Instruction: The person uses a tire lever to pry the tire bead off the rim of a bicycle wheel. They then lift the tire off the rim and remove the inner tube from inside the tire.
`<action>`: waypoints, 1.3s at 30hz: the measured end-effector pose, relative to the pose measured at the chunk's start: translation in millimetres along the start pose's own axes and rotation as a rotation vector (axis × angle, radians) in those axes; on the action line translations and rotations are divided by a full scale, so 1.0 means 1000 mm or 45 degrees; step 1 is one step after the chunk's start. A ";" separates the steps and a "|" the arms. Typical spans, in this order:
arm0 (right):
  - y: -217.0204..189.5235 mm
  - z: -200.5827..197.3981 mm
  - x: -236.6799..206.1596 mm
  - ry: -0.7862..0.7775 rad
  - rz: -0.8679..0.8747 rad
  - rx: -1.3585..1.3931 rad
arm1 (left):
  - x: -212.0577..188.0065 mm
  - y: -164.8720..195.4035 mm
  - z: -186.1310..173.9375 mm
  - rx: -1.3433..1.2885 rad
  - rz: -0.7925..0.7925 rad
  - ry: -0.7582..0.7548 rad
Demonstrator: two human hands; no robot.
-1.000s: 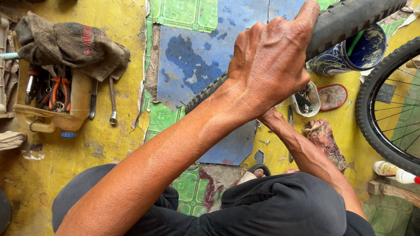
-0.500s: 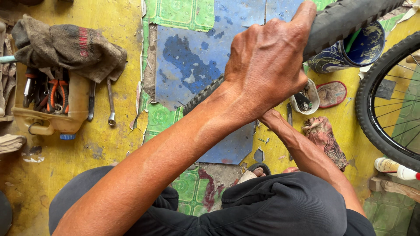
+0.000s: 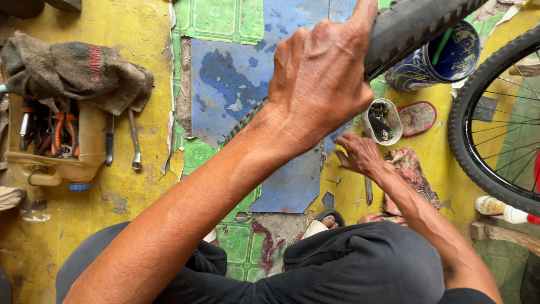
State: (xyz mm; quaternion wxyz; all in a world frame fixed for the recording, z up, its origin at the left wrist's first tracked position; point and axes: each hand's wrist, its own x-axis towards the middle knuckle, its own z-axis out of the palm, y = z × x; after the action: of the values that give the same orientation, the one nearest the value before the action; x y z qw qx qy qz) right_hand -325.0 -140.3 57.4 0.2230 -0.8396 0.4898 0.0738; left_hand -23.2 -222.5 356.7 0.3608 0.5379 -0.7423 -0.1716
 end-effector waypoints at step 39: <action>-0.058 -0.006 0.075 0.721 -0.090 0.861 | -0.002 0.000 0.013 0.015 0.007 0.017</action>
State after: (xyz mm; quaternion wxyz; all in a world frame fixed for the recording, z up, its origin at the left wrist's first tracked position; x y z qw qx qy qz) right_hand -237.7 -177.8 54.4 0.3445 -0.7228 0.4991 -0.3312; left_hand -32.4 -222.4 347.2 0.3632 0.5390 -0.7424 -0.1627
